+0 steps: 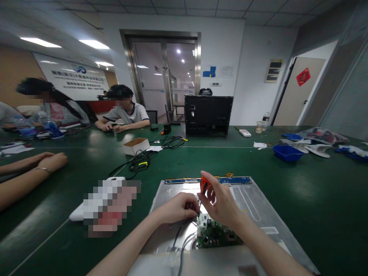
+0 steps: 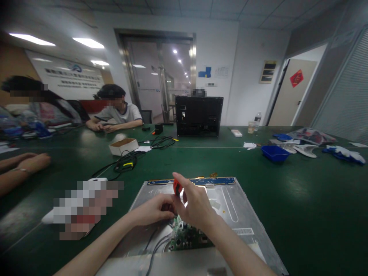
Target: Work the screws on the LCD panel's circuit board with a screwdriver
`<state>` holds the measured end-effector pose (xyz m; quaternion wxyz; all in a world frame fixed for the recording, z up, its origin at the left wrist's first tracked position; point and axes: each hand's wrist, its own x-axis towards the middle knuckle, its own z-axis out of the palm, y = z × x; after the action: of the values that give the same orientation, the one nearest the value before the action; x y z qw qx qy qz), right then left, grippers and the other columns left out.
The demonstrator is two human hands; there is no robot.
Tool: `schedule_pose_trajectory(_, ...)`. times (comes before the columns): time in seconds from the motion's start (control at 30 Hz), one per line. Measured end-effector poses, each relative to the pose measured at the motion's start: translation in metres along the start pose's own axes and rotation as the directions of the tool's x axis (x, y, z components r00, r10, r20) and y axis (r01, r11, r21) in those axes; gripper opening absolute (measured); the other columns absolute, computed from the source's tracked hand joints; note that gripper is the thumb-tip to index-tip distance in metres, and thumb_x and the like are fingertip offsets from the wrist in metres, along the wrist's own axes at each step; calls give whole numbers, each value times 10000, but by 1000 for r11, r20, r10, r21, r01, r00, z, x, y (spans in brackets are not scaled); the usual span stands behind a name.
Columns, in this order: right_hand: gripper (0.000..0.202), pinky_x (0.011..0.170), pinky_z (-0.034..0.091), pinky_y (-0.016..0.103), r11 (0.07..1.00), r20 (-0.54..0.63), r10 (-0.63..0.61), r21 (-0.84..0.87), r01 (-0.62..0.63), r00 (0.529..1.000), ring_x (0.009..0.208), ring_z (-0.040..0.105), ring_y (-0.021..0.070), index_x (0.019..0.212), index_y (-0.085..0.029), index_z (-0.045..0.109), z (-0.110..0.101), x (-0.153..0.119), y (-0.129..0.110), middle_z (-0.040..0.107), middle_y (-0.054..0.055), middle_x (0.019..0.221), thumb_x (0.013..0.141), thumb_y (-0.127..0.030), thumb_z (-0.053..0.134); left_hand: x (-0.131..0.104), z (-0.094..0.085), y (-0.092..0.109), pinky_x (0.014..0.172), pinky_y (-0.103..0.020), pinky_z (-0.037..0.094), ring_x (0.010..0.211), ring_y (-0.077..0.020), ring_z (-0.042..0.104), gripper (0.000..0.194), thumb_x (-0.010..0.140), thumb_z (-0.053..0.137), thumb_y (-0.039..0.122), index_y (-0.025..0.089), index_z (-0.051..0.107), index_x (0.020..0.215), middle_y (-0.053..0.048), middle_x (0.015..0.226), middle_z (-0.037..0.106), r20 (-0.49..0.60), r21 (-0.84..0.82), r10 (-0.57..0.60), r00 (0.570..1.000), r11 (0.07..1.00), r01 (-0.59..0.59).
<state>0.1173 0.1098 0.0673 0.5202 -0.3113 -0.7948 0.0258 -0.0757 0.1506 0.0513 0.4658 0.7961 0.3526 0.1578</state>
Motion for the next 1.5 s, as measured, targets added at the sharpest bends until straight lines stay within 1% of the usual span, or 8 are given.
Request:
schedule_pose_trajectory(0.17,614,463,443,216,1000,-9,-16,-12,16,1000,530,566,115,1494,-275,322,-1,1,2,676,8,856,933,-212,564,0,0,2,646,-238,440,703,-157,557,124,699,662,152,164,673,822,13,745,634,3,-15,-5,1000,1000,5)
schedule_pose_trajectory(0.33,650,469,462,216,999,51,18,50,-20,999,590,615,129,1530,-248,282,-2,1,0,685,41,905,920,-139,479,-1,0,1,639,-237,430,695,-157,552,85,713,658,177,167,658,797,13,732,620,17,-11,-3,1000,1000,3)
schedule_pose_trajectory(0.57,562,450,448,210,999,-8,44,25,-44,999,509,563,104,1457,-277,369,1,0,4,681,2,851,934,-200,556,-1,-1,4,616,-225,409,668,-145,532,73,700,662,154,172,666,771,30,695,598,-6,33,-21,1000,999,21)
schedule_pose_trajectory(0.8,611,446,450,217,998,15,20,51,-21,1000,527,581,116,1511,-250,299,1,0,0,684,33,874,933,-159,478,-2,0,4,641,-232,430,692,-151,547,72,719,675,180,168,665,789,17,735,618,14,-28,-2,1000,1000,3)
schedule_pose_trajectory(0.97,560,428,406,208,999,-34,32,-3,-32,999,458,511,95,1444,-272,348,2,1,2,653,-16,793,926,-204,552,-1,0,0,648,-241,429,694,-155,557,88,719,690,210,169,670,794,14,737,627,4,-39,-23,1000,999,23)
schedule_pose_trajectory(1.07,553,437,415,210,1000,-31,19,-9,-19,999,480,526,100,1437,-278,356,2,0,3,650,-11,812,931,-233,576,-1,1,-3,650,-241,436,706,-160,567,114,718,672,194,167,676,829,8,761,636,5,-59,-18,1000,998,18)
schedule_pose_trajectory(1.3,648,444,446,201,998,28,14,67,-15,1000,559,598,120,1513,-248,276,1,0,-2,675,41,897,909,-134,479,0,0,-1,663,-235,438,706,-155,552,90,725,689,180,164,671,812,19,741,620,7,-21,9,1000,1000,-9)
schedule_pose_trajectory(1.5,570,425,412,202,1000,-30,25,5,-25,999,473,535,104,1462,-255,334,3,0,3,653,-10,777,931,-185,532,-2,-1,7,651,-235,427,687,-152,552,39,716,676,161,165,665,754,25,710,615,-4,-9,-9,1000,1000,9)
